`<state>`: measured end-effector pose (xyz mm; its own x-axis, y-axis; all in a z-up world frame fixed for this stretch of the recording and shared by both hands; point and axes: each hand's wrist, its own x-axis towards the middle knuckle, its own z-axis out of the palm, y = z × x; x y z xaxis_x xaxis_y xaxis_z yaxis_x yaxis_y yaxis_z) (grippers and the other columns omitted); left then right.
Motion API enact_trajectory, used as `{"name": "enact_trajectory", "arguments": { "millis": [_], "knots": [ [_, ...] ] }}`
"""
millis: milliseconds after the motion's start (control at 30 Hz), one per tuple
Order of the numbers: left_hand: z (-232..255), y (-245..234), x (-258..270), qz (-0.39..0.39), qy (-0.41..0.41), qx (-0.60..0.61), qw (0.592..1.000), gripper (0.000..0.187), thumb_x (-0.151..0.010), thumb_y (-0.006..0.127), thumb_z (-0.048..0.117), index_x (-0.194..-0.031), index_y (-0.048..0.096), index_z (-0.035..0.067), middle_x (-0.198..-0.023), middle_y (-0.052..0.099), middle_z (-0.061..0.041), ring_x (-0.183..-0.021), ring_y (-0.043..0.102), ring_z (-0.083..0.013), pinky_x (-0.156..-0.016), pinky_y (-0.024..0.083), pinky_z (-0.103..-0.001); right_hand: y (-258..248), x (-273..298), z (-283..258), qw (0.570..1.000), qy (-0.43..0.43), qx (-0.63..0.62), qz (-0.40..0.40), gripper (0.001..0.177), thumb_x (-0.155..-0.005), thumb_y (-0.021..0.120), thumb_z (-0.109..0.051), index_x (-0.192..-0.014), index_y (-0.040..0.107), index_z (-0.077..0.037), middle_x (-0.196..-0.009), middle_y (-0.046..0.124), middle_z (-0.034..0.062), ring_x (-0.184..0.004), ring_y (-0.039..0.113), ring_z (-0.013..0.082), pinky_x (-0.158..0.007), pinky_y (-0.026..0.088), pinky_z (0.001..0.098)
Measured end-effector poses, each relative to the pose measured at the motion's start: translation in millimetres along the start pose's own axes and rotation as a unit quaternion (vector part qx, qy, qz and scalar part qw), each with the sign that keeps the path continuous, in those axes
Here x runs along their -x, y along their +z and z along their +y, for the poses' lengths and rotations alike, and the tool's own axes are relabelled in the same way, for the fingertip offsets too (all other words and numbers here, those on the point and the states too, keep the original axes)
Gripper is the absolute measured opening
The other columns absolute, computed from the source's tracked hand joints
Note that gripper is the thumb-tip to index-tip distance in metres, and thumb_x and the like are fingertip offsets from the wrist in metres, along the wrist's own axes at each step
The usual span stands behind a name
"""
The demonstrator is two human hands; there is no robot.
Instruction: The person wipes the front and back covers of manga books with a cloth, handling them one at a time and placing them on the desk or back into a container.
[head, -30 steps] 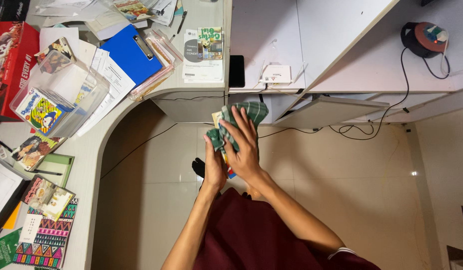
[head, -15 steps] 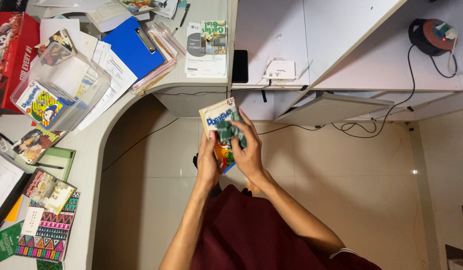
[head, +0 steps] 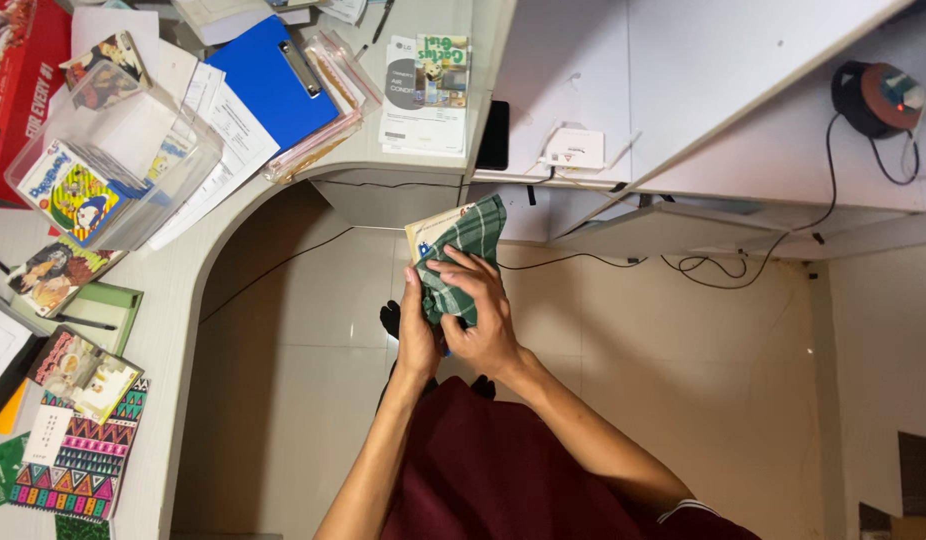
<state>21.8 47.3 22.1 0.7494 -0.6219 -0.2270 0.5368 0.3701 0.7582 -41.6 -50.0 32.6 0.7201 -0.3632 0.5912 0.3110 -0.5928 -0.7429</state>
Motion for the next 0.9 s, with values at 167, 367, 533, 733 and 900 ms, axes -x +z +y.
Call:
{"name": "enact_trajectory", "arguments": {
  "millis": [167,367,533,733,900],
  "knots": [
    [2.0,-13.9,-8.6,0.044,0.011,0.008,0.999,0.063,-0.11,0.03,0.05,-0.143,0.048,-0.001,-0.131,0.061,-0.014,-0.119,0.062,-0.0208,-0.102,0.051,-0.036,7.7,-24.1,17.3,0.996,0.026,0.035,-0.08,0.054,-0.078,0.061,0.008,-0.131,0.06,-0.002,-0.146,0.06,0.015,-0.147,0.049,0.038,-0.127,0.035,0.0483],
    [21.4,-30.5,-20.7,0.07,0.04,-0.032,0.996,0.057,-0.109,0.034,0.044,-0.146,0.044,0.003,-0.137,0.058,-0.011,-0.126,0.056,-0.0186,-0.11,0.044,-0.035,38.4,-42.2,33.4,0.99,0.104,0.008,-0.091,0.057,-0.078,0.057,0.01,-0.134,0.061,-0.003,-0.164,0.036,0.0223,-0.156,0.03,0.0426,-0.127,0.029,0.0516],
    [29.5,-49.1,-39.4,0.09,0.047,-0.06,0.993,0.053,-0.112,0.033,0.042,-0.144,0.047,0.002,-0.134,0.059,-0.013,-0.125,0.056,-0.019,-0.109,0.044,-0.035,63.7,-39.9,41.8,0.982,0.127,-0.011,-0.14,0.061,-0.081,0.056,0.013,-0.139,0.057,-0.004,-0.166,0.034,0.0213,-0.158,0.023,0.045,-0.129,0.025,0.055],
    [51.5,-65.6,-69.7,0.112,0.042,-0.079,0.99,0.056,-0.111,0.031,0.043,-0.144,0.048,0.002,-0.134,0.059,-0.013,-0.125,0.056,-0.0198,-0.108,0.044,-0.035,83.3,-52.8,37.0,0.974,0.122,-0.034,-0.187,0.064,-0.078,0.056,0.011,-0.14,0.055,-0.004,-0.167,0.035,0.0198,-0.16,0.024,0.0453,-0.131,0.023,0.0559],
    [70.9,-80.1,-88.5,0.098,0.043,-0.104,0.989,0.062,-0.11,0.029,0.047,-0.147,0.046,0.001,-0.137,0.058,-0.013,-0.128,0.055,-0.0201,-0.11,0.043,-0.035,95.7,-74.3,39.0,0.97,0.117,-0.045,-0.209,0.058,-0.089,0.056,-0.001,-0.147,0.049,-0.002,-0.17,0.029,0.0224,-0.161,0.018,0.0469,-0.132,0.017,0.0572]
  ]
}}
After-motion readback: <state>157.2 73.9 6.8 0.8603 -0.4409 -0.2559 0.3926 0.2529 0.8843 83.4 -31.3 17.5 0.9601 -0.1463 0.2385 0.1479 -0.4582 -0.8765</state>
